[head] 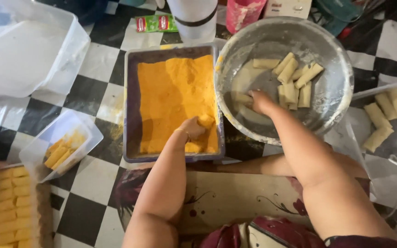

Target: Coating food rolls in a liquid and then a yellow powder before organizing them into a storage container.

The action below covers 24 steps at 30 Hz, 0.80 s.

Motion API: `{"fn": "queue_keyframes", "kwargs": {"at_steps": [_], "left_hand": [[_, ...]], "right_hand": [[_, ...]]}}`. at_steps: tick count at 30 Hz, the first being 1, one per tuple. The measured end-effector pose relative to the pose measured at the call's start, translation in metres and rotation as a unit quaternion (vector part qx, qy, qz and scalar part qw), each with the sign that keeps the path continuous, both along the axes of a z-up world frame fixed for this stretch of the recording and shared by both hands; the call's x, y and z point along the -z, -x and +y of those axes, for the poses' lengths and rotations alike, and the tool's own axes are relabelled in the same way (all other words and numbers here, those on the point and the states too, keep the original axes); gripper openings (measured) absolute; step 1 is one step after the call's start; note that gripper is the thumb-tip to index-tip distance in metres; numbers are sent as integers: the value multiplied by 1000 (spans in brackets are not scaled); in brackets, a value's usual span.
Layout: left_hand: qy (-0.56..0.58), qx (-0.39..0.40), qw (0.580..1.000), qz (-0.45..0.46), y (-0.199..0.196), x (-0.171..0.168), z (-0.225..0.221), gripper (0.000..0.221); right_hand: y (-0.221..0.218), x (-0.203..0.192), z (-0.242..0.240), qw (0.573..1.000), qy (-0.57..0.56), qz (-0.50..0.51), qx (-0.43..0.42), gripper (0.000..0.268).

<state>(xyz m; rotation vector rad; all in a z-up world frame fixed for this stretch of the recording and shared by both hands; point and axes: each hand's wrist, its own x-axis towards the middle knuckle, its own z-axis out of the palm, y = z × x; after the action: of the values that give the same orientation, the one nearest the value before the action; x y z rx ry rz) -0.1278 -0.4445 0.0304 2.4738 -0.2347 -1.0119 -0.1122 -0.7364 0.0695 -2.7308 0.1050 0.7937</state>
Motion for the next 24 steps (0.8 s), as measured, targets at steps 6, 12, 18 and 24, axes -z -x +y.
{"fn": "queue_keyframes", "kwargs": {"at_steps": [6,12,18,24], "left_hand": [[338,-393,853,-65,-24,16,21,69],[-89,-71,980,161,-46,190,34,148],[319,-393,806,306,-24,98,30,59],[108,-170,978,63,-4,39,3,88]], "right_hand": [[-19,41,-10,832,-416,-84,356,89],[24,-112,59,914,-213,-328,107,88],[36,-76,88,932,-271,-226,-84,28],[-2,-19,-10,963,-15,-264,46,33]]}}
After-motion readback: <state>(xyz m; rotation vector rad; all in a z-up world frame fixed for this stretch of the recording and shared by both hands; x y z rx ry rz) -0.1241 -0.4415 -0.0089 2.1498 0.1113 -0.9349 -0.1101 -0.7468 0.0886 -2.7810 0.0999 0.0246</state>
